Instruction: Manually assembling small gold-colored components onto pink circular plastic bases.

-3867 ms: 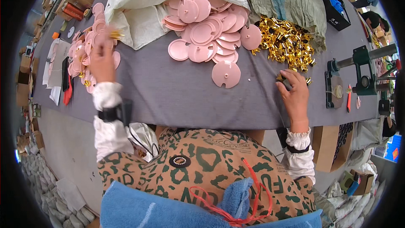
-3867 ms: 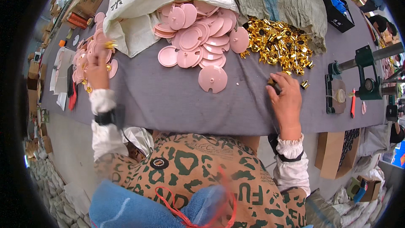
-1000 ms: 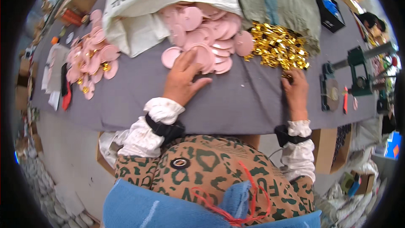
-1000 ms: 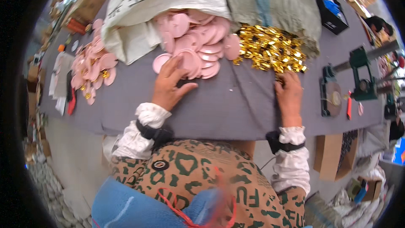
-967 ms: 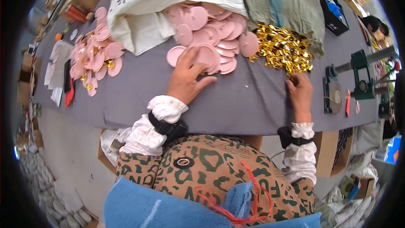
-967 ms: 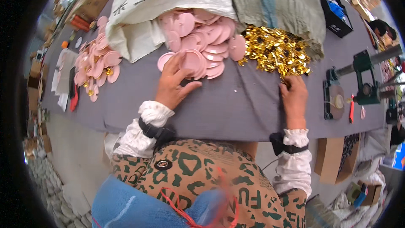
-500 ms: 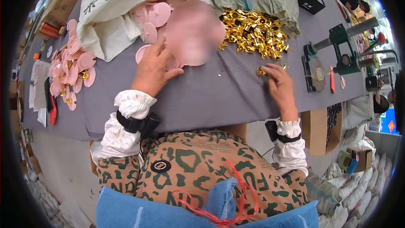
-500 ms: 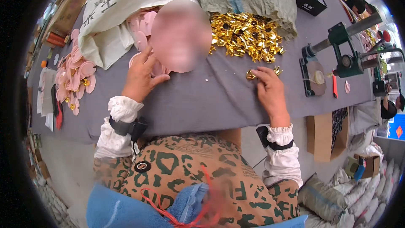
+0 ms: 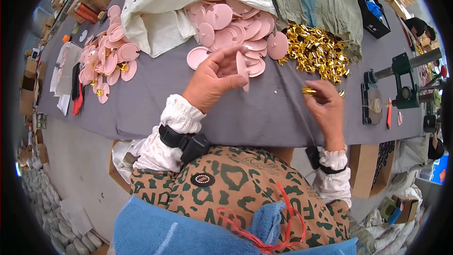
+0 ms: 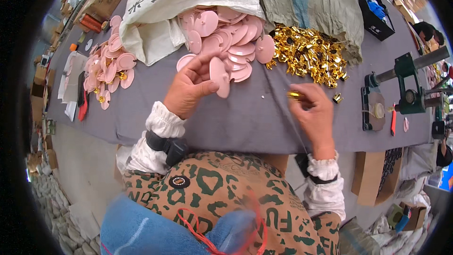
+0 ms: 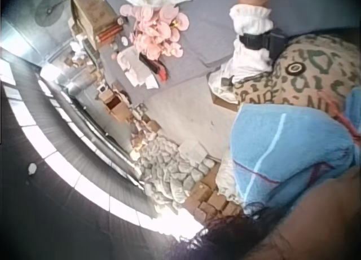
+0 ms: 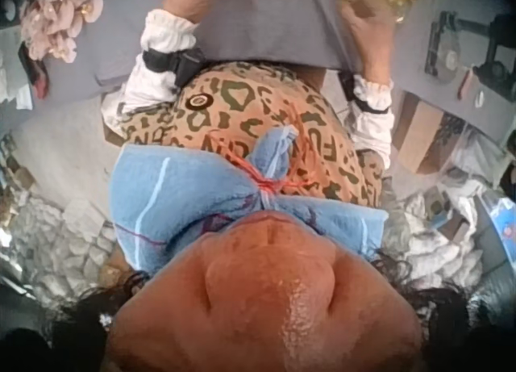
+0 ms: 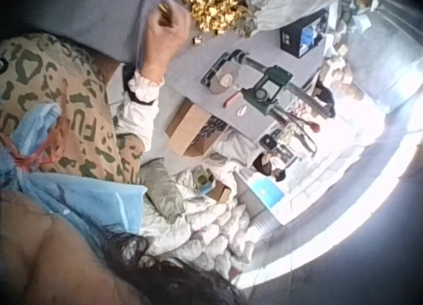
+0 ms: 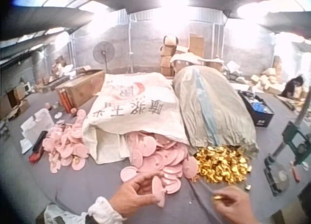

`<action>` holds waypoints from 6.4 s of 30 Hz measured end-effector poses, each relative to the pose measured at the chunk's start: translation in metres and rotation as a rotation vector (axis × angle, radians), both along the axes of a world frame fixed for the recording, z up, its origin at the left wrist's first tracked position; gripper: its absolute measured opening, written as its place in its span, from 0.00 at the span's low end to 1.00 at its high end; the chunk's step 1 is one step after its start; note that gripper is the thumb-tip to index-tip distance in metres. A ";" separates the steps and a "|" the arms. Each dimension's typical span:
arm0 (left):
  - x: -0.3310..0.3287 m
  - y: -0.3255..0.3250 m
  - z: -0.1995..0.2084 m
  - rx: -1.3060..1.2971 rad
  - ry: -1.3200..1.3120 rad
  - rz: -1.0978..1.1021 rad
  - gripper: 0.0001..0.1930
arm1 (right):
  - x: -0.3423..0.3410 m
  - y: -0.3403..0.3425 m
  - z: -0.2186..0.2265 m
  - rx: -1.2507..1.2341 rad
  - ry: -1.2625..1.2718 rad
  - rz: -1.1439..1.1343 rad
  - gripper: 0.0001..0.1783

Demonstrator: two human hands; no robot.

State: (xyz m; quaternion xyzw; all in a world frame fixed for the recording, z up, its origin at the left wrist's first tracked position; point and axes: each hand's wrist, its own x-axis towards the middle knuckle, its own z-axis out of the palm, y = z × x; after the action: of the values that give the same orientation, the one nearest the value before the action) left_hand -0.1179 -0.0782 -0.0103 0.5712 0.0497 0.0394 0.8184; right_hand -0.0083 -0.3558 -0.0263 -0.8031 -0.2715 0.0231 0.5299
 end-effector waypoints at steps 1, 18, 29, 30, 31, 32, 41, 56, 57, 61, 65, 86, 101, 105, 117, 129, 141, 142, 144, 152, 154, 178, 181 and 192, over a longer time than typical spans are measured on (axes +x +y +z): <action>0.000 -0.005 -0.001 -0.007 0.000 -0.004 0.37 | -0.007 0.011 0.005 -0.007 0.000 -0.004 0.16; -0.007 -0.017 -0.011 -0.219 0.262 -0.244 0.30 | -0.038 0.056 0.003 0.217 -0.013 0.301 0.14; -0.010 -0.029 -0.019 0.261 0.084 -0.164 0.35 | -0.049 0.049 -0.017 0.224 0.547 0.183 0.15; -0.013 -0.025 -0.019 0.190 0.124 -0.196 0.35 | -0.052 0.050 -0.017 0.226 0.542 0.208 0.19; -0.015 -0.019 -0.019 0.119 0.163 -0.226 0.35 | -0.054 0.050 -0.016 0.228 0.537 0.234 0.23; -0.021 -0.004 -0.012 0.134 0.168 -0.211 0.35 | -0.050 0.045 -0.006 0.148 0.449 0.222 0.30; -0.093 0.238 0.038 1.080 0.067 0.827 0.35 | 0.062 -0.097 -0.044 -0.742 -0.353 -0.266 0.22; -0.016 0.103 -0.067 1.612 -0.086 0.194 0.19 | 0.005 -0.028 -0.028 -0.347 -0.148 -0.022 0.19; -0.012 0.105 -0.071 1.613 -0.085 0.195 0.19 | 0.002 -0.026 -0.035 -0.426 -0.303 0.001 0.18; -0.014 0.112 -0.074 1.690 -0.113 0.334 0.13 | -0.009 -0.023 -0.035 -0.295 -0.014 -0.136 0.18; -0.040 0.091 -0.042 0.787 0.157 0.689 0.13 | -0.009 -0.012 -0.020 -0.126 -0.026 -0.051 0.22; -0.037 -0.033 -0.015 0.755 -0.062 0.384 0.08 | -0.056 0.098 -0.008 0.143 -0.329 0.179 0.17; -0.080 0.007 -0.025 0.837 0.053 0.273 0.10 | -0.078 0.115 0.001 0.215 0.806 0.250 0.24; -0.103 0.108 0.003 0.602 0.293 0.855 0.15 | -0.060 0.097 -0.003 0.292 0.748 0.279 0.22; -0.224 0.248 -0.073 1.547 0.494 0.650 0.26 | -0.044 0.036 -0.016 0.215 0.581 0.086 0.14; -0.183 0.418 -0.099 1.846 0.405 1.082 0.23 | 0.032 0.002 -0.010 -0.391 -0.540 -0.164 0.11; 0.011 0.035 -0.014 1.797 -0.463 0.116 0.22 | 0.045 0.003 -0.021 -0.472 -0.558 -0.024 0.08; 0.017 0.034 -0.020 1.871 -0.504 0.077 0.20 | 0.035 0.001 -0.024 -0.396 -0.487 -0.033 0.08; 0.020 0.038 -0.026 1.731 -0.491 0.092 0.18 | 0.032 -0.008 -0.034 -0.310 -0.411 -0.037 0.07; 0.008 -0.027 -0.008 0.246 0.091 0.203 0.12 | 0.012 0.007 0.002 -0.014 -0.101 -0.067 0.16; 0.006 -0.042 -0.007 0.088 0.125 0.167 0.13 | -0.005 0.021 0.007 0.085 -0.208 0.080 0.17; -0.033 -0.014 -0.026 0.936 -0.102 0.119 0.12 | -0.056 0.076 -0.005 0.150 0.368 0.119 0.21; -0.047 0.042 -0.031 0.659 0.131 0.456 0.13 | -0.035 0.039 0.011 -0.215 -0.124 -0.066 0.22; -0.045 0.231 0.019 1.296 -0.067 1.040 0.22 | 0.028 -0.037 -0.047 -0.462 -0.223 -0.304 0.18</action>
State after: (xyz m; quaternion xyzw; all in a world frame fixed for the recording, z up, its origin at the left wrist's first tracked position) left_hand -0.1624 0.1530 0.0089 0.8320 0.2505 0.4502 0.2059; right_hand 0.0194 -0.3929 -0.0732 -0.9315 -0.1921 -0.0836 0.2972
